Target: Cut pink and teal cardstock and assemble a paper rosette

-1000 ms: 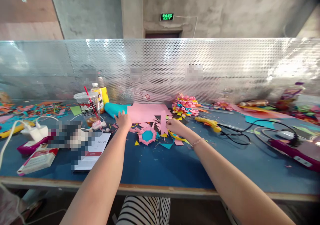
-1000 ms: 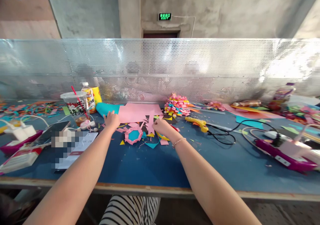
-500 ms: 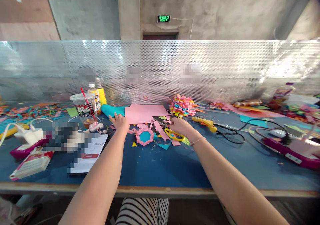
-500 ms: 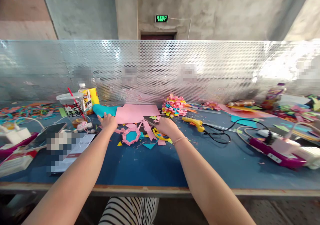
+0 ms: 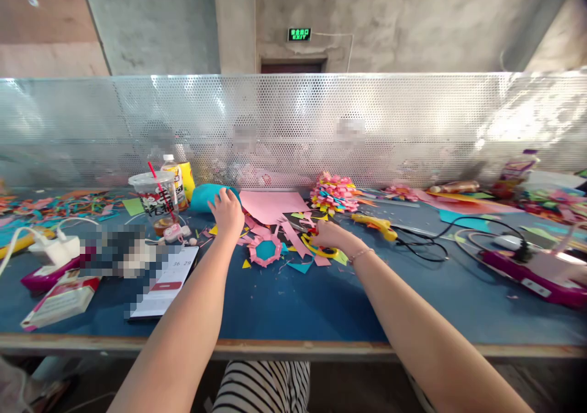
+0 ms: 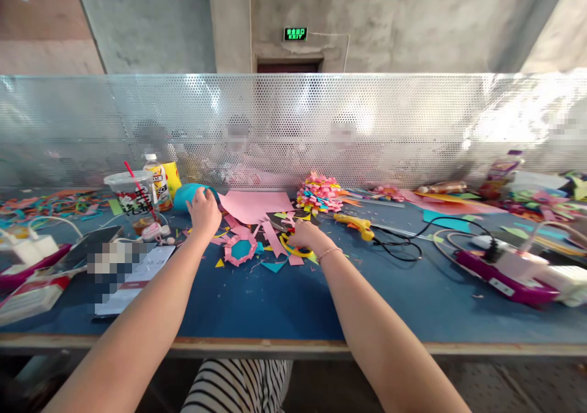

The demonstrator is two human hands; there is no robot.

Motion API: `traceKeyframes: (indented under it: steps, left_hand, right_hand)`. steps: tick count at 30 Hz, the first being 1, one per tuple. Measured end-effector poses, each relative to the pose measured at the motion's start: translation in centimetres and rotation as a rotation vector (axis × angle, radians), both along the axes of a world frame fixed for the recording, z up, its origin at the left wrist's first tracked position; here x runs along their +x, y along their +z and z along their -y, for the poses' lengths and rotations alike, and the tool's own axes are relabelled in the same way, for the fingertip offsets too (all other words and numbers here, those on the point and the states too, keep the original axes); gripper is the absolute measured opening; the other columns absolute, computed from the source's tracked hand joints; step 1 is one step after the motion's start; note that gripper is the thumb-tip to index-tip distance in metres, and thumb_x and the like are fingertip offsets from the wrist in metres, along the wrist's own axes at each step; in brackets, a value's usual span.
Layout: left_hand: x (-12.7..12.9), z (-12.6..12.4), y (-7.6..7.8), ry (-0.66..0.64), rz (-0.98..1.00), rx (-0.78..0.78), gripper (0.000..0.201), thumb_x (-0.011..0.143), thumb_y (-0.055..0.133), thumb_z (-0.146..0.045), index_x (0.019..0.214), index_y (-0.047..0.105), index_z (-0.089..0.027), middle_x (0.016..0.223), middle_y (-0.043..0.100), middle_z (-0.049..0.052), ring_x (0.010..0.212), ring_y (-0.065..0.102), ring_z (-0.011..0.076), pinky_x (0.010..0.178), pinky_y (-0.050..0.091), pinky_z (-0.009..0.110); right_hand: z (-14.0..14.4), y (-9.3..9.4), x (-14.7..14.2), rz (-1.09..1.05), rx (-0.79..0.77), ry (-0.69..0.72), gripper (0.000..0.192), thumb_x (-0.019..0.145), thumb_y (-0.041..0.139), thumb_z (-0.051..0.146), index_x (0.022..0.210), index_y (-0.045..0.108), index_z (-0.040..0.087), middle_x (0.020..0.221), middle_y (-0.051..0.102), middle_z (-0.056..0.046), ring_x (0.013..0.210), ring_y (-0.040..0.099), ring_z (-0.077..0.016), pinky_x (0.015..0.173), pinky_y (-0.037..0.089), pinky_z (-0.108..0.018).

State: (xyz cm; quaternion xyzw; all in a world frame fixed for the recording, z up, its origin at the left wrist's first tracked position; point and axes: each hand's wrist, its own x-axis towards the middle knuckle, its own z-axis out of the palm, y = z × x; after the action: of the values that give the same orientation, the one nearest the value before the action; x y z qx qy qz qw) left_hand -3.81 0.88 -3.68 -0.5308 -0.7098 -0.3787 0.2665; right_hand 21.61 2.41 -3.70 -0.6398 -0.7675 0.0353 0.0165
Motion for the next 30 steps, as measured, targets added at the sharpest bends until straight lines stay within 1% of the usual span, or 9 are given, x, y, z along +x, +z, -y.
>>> traceKeyframes:
  steps: [3,6,11,14,18,21,23,27,30]
  left_hand:
    - [-0.2,0.3,0.9,-0.081,0.006,0.086,0.048,0.084,0.026,-0.013,0.13,0.039,-0.009,0.128,0.04,0.02,0.115,0.042,0.0307,0.097,0.032,0.052]
    - [-0.5,0.7,1.8,-0.195,0.0,0.216,0.049,0.086,0.025,-0.014,0.134,0.033,-0.013,0.133,0.037,0.017,0.124,0.033,0.0293,0.103,0.027,0.048]
    - [0.3,1.5,3.1,-0.393,0.052,0.419,0.052,0.085,0.024,-0.012,0.137,0.026,-0.01,0.134,0.033,0.016,0.132,0.023,0.0241,0.109,0.022,0.038]
    - [1.3,2.4,3.8,-0.469,0.133,0.442,0.052,0.084,0.032,-0.015,0.136,0.027,-0.011,0.136,0.029,0.015,0.133,0.019,0.0267,0.108,0.024,0.04]
    - [1.9,2.9,4.3,-0.529,0.273,0.435,0.058,0.08,0.044,-0.017,0.135,0.027,-0.015,0.137,0.025,0.014,0.132,0.019,0.0297,0.107,0.027,0.041]
    - [1.4,1.9,4.0,-0.515,0.37,0.444,0.062,0.075,0.052,-0.015,0.132,0.03,-0.016,0.135,0.026,0.014,0.131,0.023,0.0285,0.107,0.026,0.039]
    - [0.9,0.9,3.5,-0.502,0.44,0.423,0.063,0.071,0.057,-0.014,0.13,0.033,-0.017,0.133,0.028,0.014,0.129,0.026,0.0271,0.108,0.025,0.039]
    - [-0.1,-0.7,2.1,-0.495,0.582,0.351,0.064,0.067,0.06,-0.013,0.126,0.036,-0.017,0.129,0.03,0.014,0.125,0.031,0.0267,0.107,0.025,0.039]
    - [-0.4,-1.4,1.3,-0.504,0.655,0.302,0.062,0.067,0.059,-0.014,0.126,0.037,-0.019,0.128,0.032,0.013,0.124,0.033,0.0261,0.107,0.025,0.039]
  right_hand:
    - [-0.3,-0.3,0.0,0.024,-0.038,-0.003,0.048,0.065,0.058,0.019,0.109,0.049,0.002,0.106,0.058,-0.02,0.084,0.06,-0.0221,0.052,0.036,-0.022]
    - [-0.6,-0.6,0.1,0.045,-0.03,0.007,0.051,0.071,0.057,0.024,0.113,0.045,-0.001,0.1,0.061,-0.021,0.083,0.061,-0.0228,0.052,0.036,-0.023]
    - [-0.7,-0.7,0.3,-0.017,0.055,0.074,0.04,0.078,0.052,0.039,0.097,0.055,0.005,0.092,0.063,-0.022,0.081,0.061,-0.0252,0.055,0.037,-0.025]
    - [-0.5,-0.6,0.4,-0.096,0.106,0.015,0.041,0.077,0.051,0.04,0.099,0.052,0.005,0.09,0.062,-0.023,0.078,0.061,-0.0266,0.054,0.037,-0.027]
    - [-0.8,-0.5,0.6,-0.232,0.264,-0.024,0.048,0.076,0.05,0.046,0.105,0.045,0.008,0.092,0.062,-0.021,0.079,0.06,-0.0265,0.055,0.037,-0.027]
    - [-1.4,-0.6,0.7,-0.402,0.342,0.009,0.047,0.075,0.052,0.046,0.107,0.041,0.014,0.093,0.061,-0.015,0.08,0.059,-0.0228,0.058,0.039,-0.025]
    - [-1.8,-0.6,0.6,-0.565,0.326,0.007,0.043,0.076,0.053,0.045,0.107,0.04,0.017,0.089,0.062,-0.009,0.073,0.059,-0.0181,0.056,0.04,-0.023]
    - [-1.6,-0.4,0.0,-0.992,0.175,-0.001,0.036,0.074,0.056,0.041,0.099,0.04,0.021,0.079,0.058,-0.001,0.057,0.054,-0.0103,0.051,0.042,-0.021]
    - [-1.0,-0.1,-0.6,-1.293,0.042,0.039,0.036,0.071,0.061,0.036,0.095,0.038,0.022,0.084,0.054,0.0,0.058,0.056,-0.0091,0.05,0.046,-0.02]
